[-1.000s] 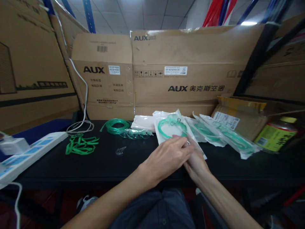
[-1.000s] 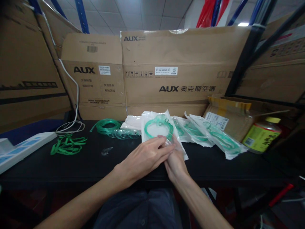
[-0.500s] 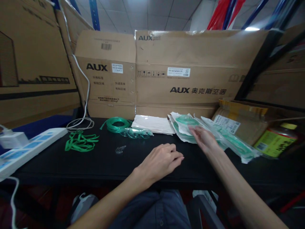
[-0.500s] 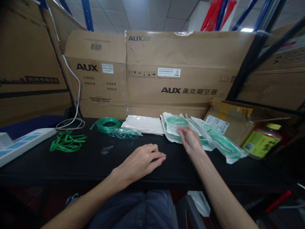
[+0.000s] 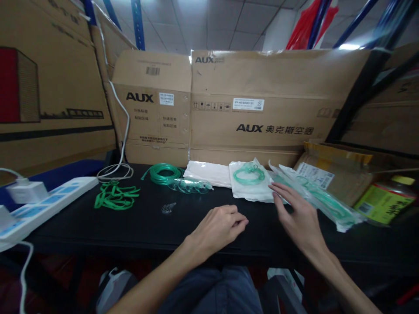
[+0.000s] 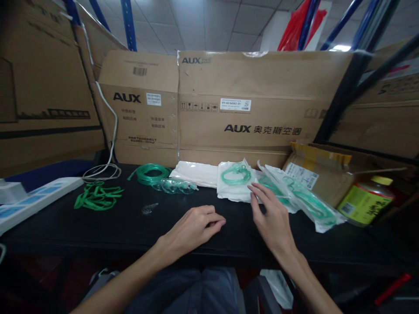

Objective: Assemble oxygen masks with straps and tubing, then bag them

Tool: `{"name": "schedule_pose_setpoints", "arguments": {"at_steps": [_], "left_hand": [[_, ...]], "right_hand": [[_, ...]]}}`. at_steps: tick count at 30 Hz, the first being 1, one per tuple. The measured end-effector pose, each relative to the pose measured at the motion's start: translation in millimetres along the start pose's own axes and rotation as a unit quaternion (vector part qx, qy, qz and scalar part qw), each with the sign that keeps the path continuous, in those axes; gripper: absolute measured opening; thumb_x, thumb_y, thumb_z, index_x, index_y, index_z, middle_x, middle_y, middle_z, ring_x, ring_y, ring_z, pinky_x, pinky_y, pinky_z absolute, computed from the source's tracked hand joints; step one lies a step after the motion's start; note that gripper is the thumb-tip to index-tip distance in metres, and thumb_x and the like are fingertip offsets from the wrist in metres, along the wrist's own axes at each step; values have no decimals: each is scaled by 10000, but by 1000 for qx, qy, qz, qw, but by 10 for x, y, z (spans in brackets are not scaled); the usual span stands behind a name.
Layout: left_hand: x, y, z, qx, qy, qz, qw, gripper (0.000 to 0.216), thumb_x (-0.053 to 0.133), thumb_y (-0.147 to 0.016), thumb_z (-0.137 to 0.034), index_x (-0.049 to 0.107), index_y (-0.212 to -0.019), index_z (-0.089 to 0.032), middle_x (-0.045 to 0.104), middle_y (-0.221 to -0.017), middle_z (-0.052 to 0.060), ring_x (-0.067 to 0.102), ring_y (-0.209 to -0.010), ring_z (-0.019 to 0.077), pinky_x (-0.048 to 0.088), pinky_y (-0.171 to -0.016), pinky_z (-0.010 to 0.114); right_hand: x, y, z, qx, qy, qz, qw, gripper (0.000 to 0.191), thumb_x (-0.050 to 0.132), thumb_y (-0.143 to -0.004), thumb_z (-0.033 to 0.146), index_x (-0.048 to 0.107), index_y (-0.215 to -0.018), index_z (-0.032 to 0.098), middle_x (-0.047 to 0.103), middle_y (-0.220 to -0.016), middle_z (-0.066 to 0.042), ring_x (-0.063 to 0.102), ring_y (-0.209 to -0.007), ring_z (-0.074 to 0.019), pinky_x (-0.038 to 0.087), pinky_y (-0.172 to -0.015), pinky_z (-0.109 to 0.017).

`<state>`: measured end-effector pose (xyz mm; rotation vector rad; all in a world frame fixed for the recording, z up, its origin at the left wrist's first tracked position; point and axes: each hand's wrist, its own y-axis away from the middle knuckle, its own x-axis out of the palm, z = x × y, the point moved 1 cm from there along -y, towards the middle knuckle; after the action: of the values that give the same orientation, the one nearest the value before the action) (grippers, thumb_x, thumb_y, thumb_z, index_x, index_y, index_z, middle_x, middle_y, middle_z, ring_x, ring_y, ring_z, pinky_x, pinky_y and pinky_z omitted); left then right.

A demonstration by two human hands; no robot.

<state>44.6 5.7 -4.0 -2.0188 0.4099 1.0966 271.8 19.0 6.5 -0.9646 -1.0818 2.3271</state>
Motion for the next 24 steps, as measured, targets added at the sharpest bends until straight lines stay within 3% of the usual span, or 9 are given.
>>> {"name": "schedule_pose_setpoints", "arguments": {"at_steps": [3,6,9,13,18,22,24], "left_hand": [[-14,-68,17,-57,18,-39,997,290,509,-1007,-263,723,-1183,-179,723,-1021,67,682,-956,201,503,-899,273],[-15,-236,103,-153,28,-57,986,398,470,-1021,-321,594,-1359,-151,680,-1229,129,657,-1100,247,467,-1002,332],[-10,-472,212,-201,34,-40,978,492,477,-1009,-361,503,-1427,-102,641,-1315,195,631,-1183,304,441,-1042,384],[4,-756,320,-235,47,-1,971,490,484,-989,-377,519,-1391,-99,684,-1245,224,616,-1221,365,446,-1025,441],[76,-997,403,-286,84,18,954,509,522,-948,-432,538,-1329,-96,664,-1277,249,611,-1225,392,468,-994,456],[150,-1167,440,-307,129,-1,943,487,534,-925,-481,574,-1263,-132,711,-1211,184,667,-1129,331,520,-911,384],[166,-1246,441,-310,146,-12,939,399,541,-927,-444,609,-1204,-165,752,-1105,130,692,-1054,290,532,-871,348]], "right_hand": [[140,-178,-134,-141,128,66,979,373,483,-988,358,715,-1190,147,601,-1393,-193,529,-1336,-356,421,-1121,-554],[335,-274,-340,-154,188,179,953,403,514,-981,361,664,-1283,141,535,-1470,-201,457,-1400,-372,387,-1146,-553],[473,-247,-528,-139,197,208,948,377,533,-963,305,670,-1273,139,579,-1423,-217,519,-1345,-396,424,-1102,-580],[499,-186,-629,-118,177,227,950,352,462,-972,235,700,-1209,128,653,-1326,-228,655,-1189,-376,521,-1000,-531],[380,-261,-574,-81,141,203,966,376,394,-1017,285,683,-1227,170,734,-1214,-150,695,-1129,-298,531,-977,-416],[313,-310,-542,-36,135,154,978,436,327,-1036,322,695,-1193,149,790,-972,-128,750,-901,-296,575,-815,-395],[287,-312,-522,-27,135,131,982,438,328,-1026,314,689,-1210,147,789,-995,-127,746,-926,-299,573,-833,-408]]}}
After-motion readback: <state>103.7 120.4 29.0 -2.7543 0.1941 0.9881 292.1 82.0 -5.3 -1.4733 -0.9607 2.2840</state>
